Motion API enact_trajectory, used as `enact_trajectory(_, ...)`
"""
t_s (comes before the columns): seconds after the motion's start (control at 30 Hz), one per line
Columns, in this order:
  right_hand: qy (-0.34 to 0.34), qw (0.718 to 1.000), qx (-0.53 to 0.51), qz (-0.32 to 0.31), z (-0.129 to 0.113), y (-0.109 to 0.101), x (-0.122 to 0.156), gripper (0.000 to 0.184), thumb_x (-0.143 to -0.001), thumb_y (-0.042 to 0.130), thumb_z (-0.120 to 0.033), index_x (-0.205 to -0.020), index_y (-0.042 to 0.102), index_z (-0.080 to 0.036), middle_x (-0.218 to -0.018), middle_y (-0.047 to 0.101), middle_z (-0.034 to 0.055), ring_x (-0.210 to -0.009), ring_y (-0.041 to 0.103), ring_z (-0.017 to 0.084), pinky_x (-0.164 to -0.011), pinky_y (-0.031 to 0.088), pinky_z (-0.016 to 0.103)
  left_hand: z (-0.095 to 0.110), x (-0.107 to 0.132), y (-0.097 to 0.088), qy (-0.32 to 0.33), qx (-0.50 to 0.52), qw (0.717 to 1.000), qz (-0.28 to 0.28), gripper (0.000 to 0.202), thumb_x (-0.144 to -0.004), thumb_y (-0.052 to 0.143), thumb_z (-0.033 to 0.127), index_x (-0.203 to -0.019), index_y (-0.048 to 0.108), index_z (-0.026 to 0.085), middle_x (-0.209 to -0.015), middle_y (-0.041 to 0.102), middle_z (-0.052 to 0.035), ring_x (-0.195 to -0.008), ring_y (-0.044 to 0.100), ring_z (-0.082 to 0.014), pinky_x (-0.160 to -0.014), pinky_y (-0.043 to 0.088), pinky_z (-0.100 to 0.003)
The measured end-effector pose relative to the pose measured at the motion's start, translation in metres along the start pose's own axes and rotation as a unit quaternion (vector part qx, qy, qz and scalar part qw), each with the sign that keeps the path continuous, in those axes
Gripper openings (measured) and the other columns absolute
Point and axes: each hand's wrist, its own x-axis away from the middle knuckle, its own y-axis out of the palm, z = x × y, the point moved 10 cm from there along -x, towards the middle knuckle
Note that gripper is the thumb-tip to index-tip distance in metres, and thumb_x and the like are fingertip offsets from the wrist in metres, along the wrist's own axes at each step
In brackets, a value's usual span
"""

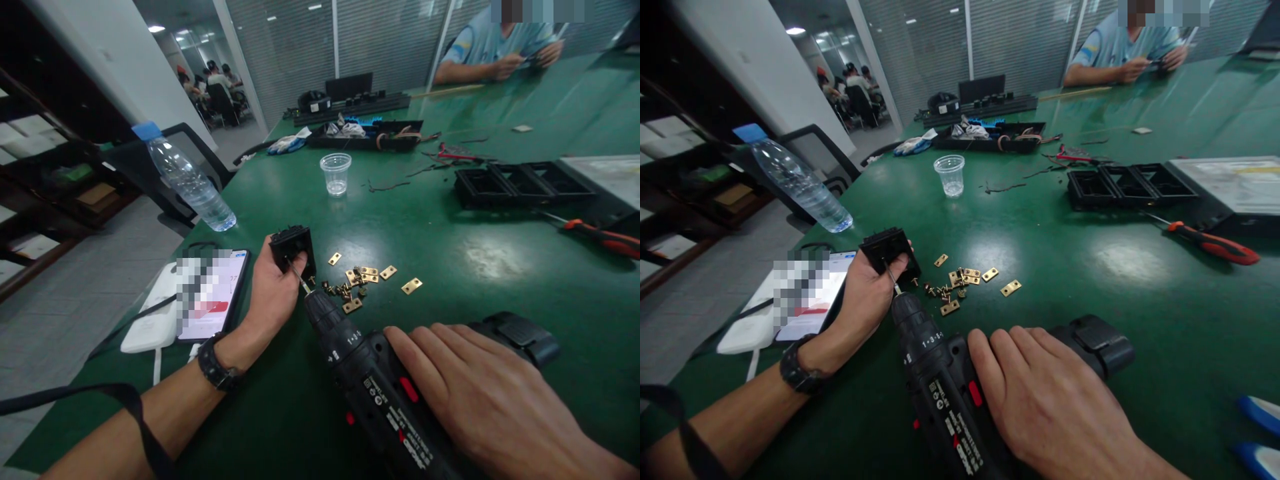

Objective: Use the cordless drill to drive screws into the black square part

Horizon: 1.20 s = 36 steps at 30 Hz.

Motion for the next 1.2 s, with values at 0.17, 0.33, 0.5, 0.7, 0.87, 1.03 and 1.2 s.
enact_trajectory(0.17,-0.001,1.0,-0.005,0.003,-0.0009,-0.0021,0.0013,0.035,-0.092,0.044,-0.005,-0.123,0.057,-0.009,-0.083,0.066,0.0039,-0.067,0.067,0.024,-0.064,0.054,0.04,0.0037,0.0002,0.0001,0.008,-0.006,1.0,0.001,0.028,-0.09,0.079,0.031,-0.115,0.07,0.022,-0.111,0.077,-0.005,-0.102,0.071,-0.0228,-0.097,0.054,-0.041)
enact_trajectory(0.33,-0.005,1.0,-0.003,0.002,-0.0016,-0.0012,0.0014,0.034,-0.092,0.046,-0.006,-0.124,0.058,-0.009,-0.084,0.066,0.0039,-0.068,0.068,0.024,-0.066,0.055,0.041,0.0046,0.0,-0.0014,0.022,-0.017,1.0,0.006,0.027,-0.09,0.078,0.03,-0.115,0.07,0.022,-0.111,0.076,-0.0047,-0.101,0.069,-0.0219,-0.097,0.054,-0.04)
enact_trajectory(0.5,0.003,1.0,-0.001,0.004,0.0003,-0.0003,0.001,0.033,-0.093,0.044,-0.006,-0.123,0.058,-0.01,-0.083,0.066,0.0033,-0.068,0.067,0.023,-0.065,0.054,0.04,0.0023,-0.0003,-0.0003,0.011,-0.013,1.0,0.001,0.027,-0.091,0.078,0.032,-0.115,0.07,0.021,-0.111,0.077,-0.0053,-0.102,0.071,-0.0233,-0.099,0.053,-0.043)
enact_trajectory(0.7,0.003,1.0,0.005,0.0,-0.0011,-0.0009,0.0016,0.033,-0.093,0.045,-0.006,-0.123,0.057,-0.011,-0.083,0.067,0.004,-0.068,0.068,0.024,-0.064,0.054,0.041,0.0048,0.0002,-0.0008,0.003,-0.014,1.0,0.006,0.028,-0.09,0.078,0.031,-0.115,0.07,0.022,-0.112,0.077,-0.0052,-0.105,0.071,-0.0238,-0.098,0.054,-0.042)
enact_trajectory(0.87,0.003,1.0,0.005,-0.002,-0.0007,-0.0008,0.0021,0.033,-0.092,0.044,-0.005,-0.122,0.056,-0.011,-0.083,0.067,0.0043,-0.067,0.067,0.024,-0.063,0.053,0.041,0.0052,0.0,-0.0004,0.008,-0.018,1.0,0.003,0.027,-0.089,0.078,0.032,-0.114,0.07,0.022,-0.111,0.077,-0.0054,-0.104,0.071,-0.0241,-0.097,0.054,-0.042)
enact_trajectory(1.03,0.009,1.0,0.002,-0.008,0.0007,0.0016,0.0005,0.033,-0.089,0.048,-0.006,-0.12,0.055,-0.013,-0.082,0.065,0.0022,-0.066,0.066,0.023,-0.063,0.053,0.04,0.0051,0.0,-0.001,0.01,-0.019,1.0,0.005,0.027,-0.09,0.078,0.031,-0.114,0.07,0.022,-0.111,0.076,-0.0055,-0.104,0.071,-0.024,-0.098,0.054,-0.043)
enact_trajectory(1.2,0.01,1.0,0.006,-0.007,0.0002,0.0011,-0.0008,0.033,-0.09,0.048,-0.006,-0.121,0.055,-0.012,-0.083,0.066,0.0032,-0.067,0.067,0.024,-0.064,0.053,0.041,0.0048,-0.0001,-0.0012,0.012,-0.023,1.0,0.004,0.025,-0.09,0.077,0.03,-0.112,0.069,0.022,-0.109,0.076,-0.0053,-0.103,0.071,-0.0242,-0.099,0.054,-0.044)
